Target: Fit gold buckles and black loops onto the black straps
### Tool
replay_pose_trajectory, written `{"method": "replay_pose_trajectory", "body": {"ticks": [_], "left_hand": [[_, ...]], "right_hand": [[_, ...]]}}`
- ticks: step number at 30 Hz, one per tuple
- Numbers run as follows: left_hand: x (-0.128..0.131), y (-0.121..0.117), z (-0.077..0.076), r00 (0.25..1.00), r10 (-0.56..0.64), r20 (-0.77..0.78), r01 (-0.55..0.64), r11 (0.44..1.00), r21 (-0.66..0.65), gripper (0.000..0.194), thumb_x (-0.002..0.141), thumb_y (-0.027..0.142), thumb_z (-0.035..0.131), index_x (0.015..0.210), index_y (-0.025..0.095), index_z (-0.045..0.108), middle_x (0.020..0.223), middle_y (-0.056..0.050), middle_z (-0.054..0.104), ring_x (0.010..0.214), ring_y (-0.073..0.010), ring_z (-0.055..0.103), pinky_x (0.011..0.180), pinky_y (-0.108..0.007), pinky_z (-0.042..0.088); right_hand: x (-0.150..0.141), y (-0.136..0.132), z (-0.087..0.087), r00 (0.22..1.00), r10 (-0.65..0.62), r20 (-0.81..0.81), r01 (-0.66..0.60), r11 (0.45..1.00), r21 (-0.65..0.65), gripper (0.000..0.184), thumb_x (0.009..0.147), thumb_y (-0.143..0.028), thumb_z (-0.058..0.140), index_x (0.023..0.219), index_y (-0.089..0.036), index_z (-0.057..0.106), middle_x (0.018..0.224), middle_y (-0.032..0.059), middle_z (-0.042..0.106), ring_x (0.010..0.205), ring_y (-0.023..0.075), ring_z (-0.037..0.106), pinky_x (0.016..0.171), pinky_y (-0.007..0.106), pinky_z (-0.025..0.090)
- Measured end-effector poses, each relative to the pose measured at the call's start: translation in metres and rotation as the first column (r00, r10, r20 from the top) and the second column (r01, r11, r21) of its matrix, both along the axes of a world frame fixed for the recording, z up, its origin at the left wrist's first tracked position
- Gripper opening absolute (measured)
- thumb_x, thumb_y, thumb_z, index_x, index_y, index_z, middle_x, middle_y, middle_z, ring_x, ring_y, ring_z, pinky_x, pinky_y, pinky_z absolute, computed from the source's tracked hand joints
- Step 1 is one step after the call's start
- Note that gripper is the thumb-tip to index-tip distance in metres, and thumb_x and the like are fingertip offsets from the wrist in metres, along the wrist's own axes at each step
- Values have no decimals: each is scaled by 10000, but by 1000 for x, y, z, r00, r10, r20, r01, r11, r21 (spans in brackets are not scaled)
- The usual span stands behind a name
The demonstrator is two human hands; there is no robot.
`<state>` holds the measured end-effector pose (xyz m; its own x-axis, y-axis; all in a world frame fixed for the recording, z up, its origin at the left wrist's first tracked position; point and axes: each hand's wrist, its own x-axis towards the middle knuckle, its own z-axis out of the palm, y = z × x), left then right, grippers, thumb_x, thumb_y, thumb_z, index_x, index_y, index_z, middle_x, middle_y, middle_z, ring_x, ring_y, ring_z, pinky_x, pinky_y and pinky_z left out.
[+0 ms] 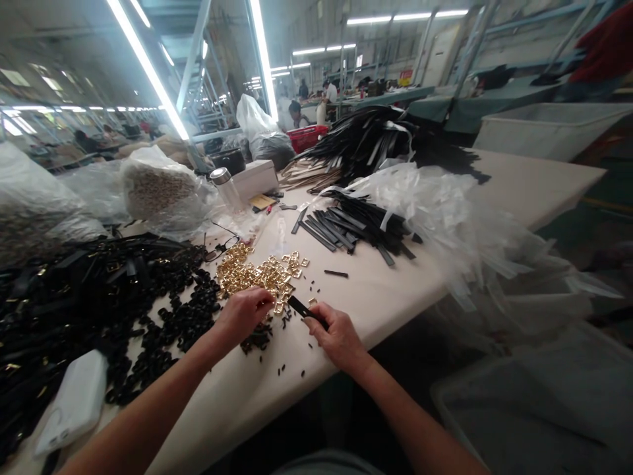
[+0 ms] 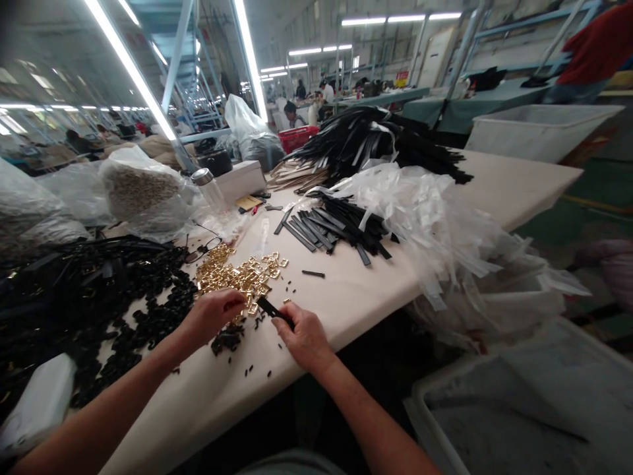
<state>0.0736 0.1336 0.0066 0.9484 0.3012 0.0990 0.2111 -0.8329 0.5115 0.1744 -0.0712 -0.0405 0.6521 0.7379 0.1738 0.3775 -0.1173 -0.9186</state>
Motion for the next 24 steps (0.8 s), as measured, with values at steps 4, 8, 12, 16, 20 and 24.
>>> {"method": "replay_pose_trajectory", "body": {"ticks": [4,8,12,16,20,24], "left_hand": [[-10,-5,4,968,239,75,-139,761,-634,269,730,406,717,832,158,689,664,-9,639,580,-133,574,573,-251,484],[-20,-23,-4,916,397,57,-139,446,-884,391,651,388,816,920,152,659,740,-23,682,629,-130,636,601,-227,519],[-21,-41,-13,888,456,50,-100,299,-949,388,610,362,853,868,165,641,743,-9,682,640,-125,655,570,-184,509],[-19,-50,-20,907,415,66,-59,282,-958,342,611,331,858,805,162,634,720,2,669,620,-106,631,559,-169,497],[-21,-52,-24,923,351,158,9,391,-920,252,691,319,809,776,164,630,678,23,641,564,-74,569,558,-165,479],[-25,-54,-21,942,279,186,11,529,-849,235,713,337,785,798,163,653,669,0,652,596,-115,592,580,-209,490]], "right_hand": [[1,1,-2,999,25,-44,-25,1000,1,100,890,-260,530,840,-190,581,654,-37,582,536,96,502,550,201,386],[1,1,-4,997,31,-71,-29,999,21,103,881,-265,539,823,-188,576,667,-32,588,526,87,499,541,195,393],[-9,4,0,962,8,-273,23,993,113,140,848,-318,570,821,-181,571,642,-34,579,465,75,471,472,191,390],[-25,15,7,856,101,-506,40,964,262,237,781,-384,646,856,-166,590,610,-47,549,423,62,424,379,171,356],[-37,26,9,861,99,-499,53,958,282,198,765,-335,673,829,-163,599,609,-46,556,433,58,432,366,155,351],[-37,24,10,902,76,-424,40,966,257,149,810,-308,637,812,-164,598,620,-37,578,428,54,440,381,155,347]]}}
